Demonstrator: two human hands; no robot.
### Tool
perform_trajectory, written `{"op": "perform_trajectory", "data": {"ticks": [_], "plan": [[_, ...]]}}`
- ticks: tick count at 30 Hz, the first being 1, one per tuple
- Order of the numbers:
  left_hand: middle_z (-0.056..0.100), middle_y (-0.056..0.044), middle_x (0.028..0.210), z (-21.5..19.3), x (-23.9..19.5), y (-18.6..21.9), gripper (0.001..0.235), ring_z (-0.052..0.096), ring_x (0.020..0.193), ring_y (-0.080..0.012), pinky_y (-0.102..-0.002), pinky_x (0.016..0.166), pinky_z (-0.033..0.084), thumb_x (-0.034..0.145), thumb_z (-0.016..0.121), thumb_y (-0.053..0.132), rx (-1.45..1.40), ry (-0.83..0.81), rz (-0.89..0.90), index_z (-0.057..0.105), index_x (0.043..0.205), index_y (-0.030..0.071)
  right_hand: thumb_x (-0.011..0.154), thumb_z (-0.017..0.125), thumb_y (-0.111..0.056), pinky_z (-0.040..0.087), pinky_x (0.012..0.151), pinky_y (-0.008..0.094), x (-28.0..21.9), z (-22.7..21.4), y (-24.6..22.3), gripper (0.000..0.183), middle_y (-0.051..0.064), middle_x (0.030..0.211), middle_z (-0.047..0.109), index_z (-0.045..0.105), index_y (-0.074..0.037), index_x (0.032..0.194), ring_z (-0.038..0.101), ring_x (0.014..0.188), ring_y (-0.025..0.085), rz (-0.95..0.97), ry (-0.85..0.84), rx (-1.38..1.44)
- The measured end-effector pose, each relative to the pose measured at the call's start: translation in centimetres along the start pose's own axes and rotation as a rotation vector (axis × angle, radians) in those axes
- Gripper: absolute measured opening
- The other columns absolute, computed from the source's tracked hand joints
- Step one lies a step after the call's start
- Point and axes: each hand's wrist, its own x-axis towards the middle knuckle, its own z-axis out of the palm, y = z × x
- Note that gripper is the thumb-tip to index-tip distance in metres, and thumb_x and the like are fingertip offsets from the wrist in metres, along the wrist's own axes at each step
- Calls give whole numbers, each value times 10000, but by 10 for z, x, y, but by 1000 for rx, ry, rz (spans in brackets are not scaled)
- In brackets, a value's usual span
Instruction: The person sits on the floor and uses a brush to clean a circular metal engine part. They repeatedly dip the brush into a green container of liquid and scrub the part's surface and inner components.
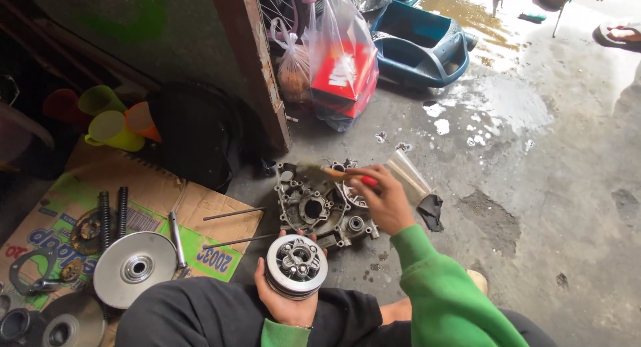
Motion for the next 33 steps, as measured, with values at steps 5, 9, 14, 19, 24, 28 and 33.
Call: {"op": "perform_trajectory", "data": {"ticks": [5, 9, 14, 19, 24, 28, 33], "plan": [[589, -170, 1334, 0, 0, 1, 667, 548, 1280, -425, -598, 984, 432, 900, 444, 596, 3, -3, -11, 584, 1387, 163, 973, 594, -79, 675, 943, 353, -6, -34, -14, 263, 159, 1179, 633, 688, 29, 1193, 754, 1069, 321, -45, 89, 122], [585, -177, 1321, 1, -2, 0, 666, 546, 1281, -426, -599, 1001, 424, 904, 443, 594, 4, -4, -10, 582, 1387, 155, 967, 607, -131, 661, 947, 329, -5, -47, -9, 261, 108, 1172, 623, 719, -8, 1168, 752, 1036, 268, 89, 83, -117], [584, -176, 1320, 2, -3, 1, 663, 542, 1290, -424, -599, 1002, 417, 915, 421, 589, 15, 21, -10, 577, 1393, 157, 985, 589, -54, 672, 923, 355, -11, -62, -18, 229, 174, 1193, 653, 692, 28, 1172, 763, 991, 314, 17, 175, -26], [596, -174, 1309, -1, 0, 0, 655, 550, 1282, -426, -600, 993, 429, 911, 442, 590, 12, -18, -3, 592, 1379, 157, 965, 622, -163, 687, 834, 361, -23, -79, -38, 259, 198, 1068, 767, 679, 6, 1152, 791, 927, 274, 146, 133, -135], [578, -171, 1333, 2, -2, 1, 684, 535, 1307, -418, -597, 1020, 413, 898, 435, 597, 11, 8, -23, 569, 1411, 164, 958, 627, -179, 687, 877, 323, -24, -69, -45, 288, 138, 1161, 721, 703, 24, 1148, 794, 953, 257, 302, 3, -236], [606, -195, 1291, -4, 2, 0, 637, 560, 1251, -431, -620, 987, 437, 902, 474, 576, -14, -30, -3, 606, 1355, 149, 934, 635, -188, 692, 815, 337, -34, -70, -72, 300, 209, 1044, 800, 706, 23, 1135, 809, 902, 282, 204, 48, -53], [607, -172, 1296, 3, -2, 1, 655, 562, 1248, -409, -612, 1005, 424, 889, 461, 583, 8, 15, -9, 592, 1379, 167, 938, 634, -174, 652, 871, 337, -32, -60, -59, 232, 121, 1090, 758, 754, -48, 1090, 766, 946, 237, 124, -114, -226]]}}
